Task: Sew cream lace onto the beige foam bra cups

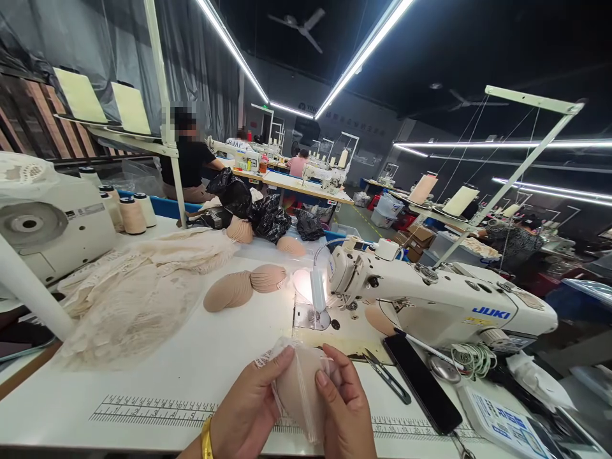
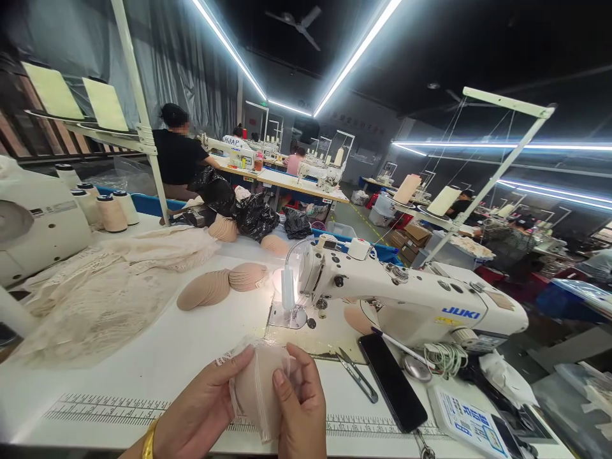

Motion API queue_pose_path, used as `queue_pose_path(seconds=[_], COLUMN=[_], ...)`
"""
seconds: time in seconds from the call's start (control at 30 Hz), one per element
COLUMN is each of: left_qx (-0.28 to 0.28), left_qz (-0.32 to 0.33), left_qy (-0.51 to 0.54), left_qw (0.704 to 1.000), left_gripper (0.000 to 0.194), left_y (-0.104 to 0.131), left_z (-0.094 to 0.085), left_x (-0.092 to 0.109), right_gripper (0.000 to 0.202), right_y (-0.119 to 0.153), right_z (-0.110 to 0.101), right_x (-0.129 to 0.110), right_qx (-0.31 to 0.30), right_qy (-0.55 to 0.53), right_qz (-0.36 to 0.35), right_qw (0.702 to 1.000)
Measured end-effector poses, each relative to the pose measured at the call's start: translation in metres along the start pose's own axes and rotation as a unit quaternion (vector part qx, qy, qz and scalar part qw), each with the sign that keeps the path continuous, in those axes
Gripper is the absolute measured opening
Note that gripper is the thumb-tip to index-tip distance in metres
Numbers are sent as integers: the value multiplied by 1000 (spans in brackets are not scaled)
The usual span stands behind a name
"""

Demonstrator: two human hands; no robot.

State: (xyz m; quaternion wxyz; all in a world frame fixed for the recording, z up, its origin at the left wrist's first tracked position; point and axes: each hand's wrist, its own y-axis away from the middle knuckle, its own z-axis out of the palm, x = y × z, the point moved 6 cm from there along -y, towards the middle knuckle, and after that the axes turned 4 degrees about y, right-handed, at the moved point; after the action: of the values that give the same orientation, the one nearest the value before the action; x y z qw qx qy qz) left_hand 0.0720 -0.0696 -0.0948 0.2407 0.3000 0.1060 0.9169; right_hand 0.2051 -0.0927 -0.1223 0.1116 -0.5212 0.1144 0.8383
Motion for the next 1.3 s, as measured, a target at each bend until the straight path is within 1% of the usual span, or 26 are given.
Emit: queue_pose_path(seconds=[0.17,0.27,0.37,0.43,0.57,0.63,0.67,0.7,0.73,0.77,0.8,0.83,0.87,0.9,0.93,0.97,1.0,1.03,1.07,1.1,1.13,1.2,1.23,1.3], left_qx=[3,1,-14,-19,-31,-63,-98,-148,-209,-281,-353,-414,-454,-474,-480,-476,-468,-467,-469,-470,-470,-464,-460,-452], left_qz=[-2,-10,-9,-4,-23,-21,-16,-15,-13,-6,16,59,118,180,237,276,295,296,285,272,260,248,246,249], left_qy=[4,4,-21,-37,-52,-88,-118,-165,-233,-321,-421,-522,-610,-673,-709,-728,-737,-739,-737,-736,-736,-745,-751,-757], left_qw=[1000,1000,1000,999,998,994,988,975,950,905,835,743,639,538,459,409,388,386,394,405,411,410,406,401], left_gripper=[36,37,37,35,34,36,36,35,32,25,14,4,12,19,24,26,26,25,23,21,20,21,22,22], left_y=[0,1,0,-3,-10,-10,-8,-6,-3,0,2,1,-2,-9,-19,-31,-44,-55,-65,-72,-77,-80,-79,-77], left_z=[0,4,10,11,14,20,27,35,44,53,60,65,67,68,67,66,64,63,61,60,60,61,62,64], left_x=[-1,-1,1,3,15,27,35,41,46,48,48,47,46,44,43,42,41,40,39,39,39,40,40,42], right_gripper=[60,59,60,68,103,112,109,104,95,84,72,58,40,24,21,22,25,27,29,33,36,39,38,36], right_y=[0,-1,-4,-5,-5,-7,-10,-14,-20,-27,-35,-45,-57,-70,-79,-87,-94,-100,-104,-106,-105,-100,-98,-96], right_z=[2,4,5,3,-4,-10,-14,-16,-17,-16,-13,-11,-9,-6,0,4,6,8,7,6,4,1,0,-2], right_x=[0,-2,-2,1,11,10,5,-4,-15,-27,-38,-47,-53,-57,-58,-56,-52,-50,-49,-50,-53,-59,-62,-65], right_qx=[-19,-35,-58,-83,-165,-200,-215,-235,-255,-275,-295,-305,-312,-316,-318,-317,-313,-307,-301,-297,-295,-300,-303,-306], right_qy=[-4,-3,5,14,55,93,119,163,219,277,340,382,409,443,511,564,605,631,639,637,629,613,611,619], right_qz=[1,3,5,8,23,21,5,-33,-89,-149,-214,-262,-291,-327,-383,-426,-451,-465,-467,-463,-457,-445,-438,-420], right_qw=[1000,999,998,996,984,975,969,958,938,908,867,832,807,773,701,632,577,539,531,540,555,579,585,588])
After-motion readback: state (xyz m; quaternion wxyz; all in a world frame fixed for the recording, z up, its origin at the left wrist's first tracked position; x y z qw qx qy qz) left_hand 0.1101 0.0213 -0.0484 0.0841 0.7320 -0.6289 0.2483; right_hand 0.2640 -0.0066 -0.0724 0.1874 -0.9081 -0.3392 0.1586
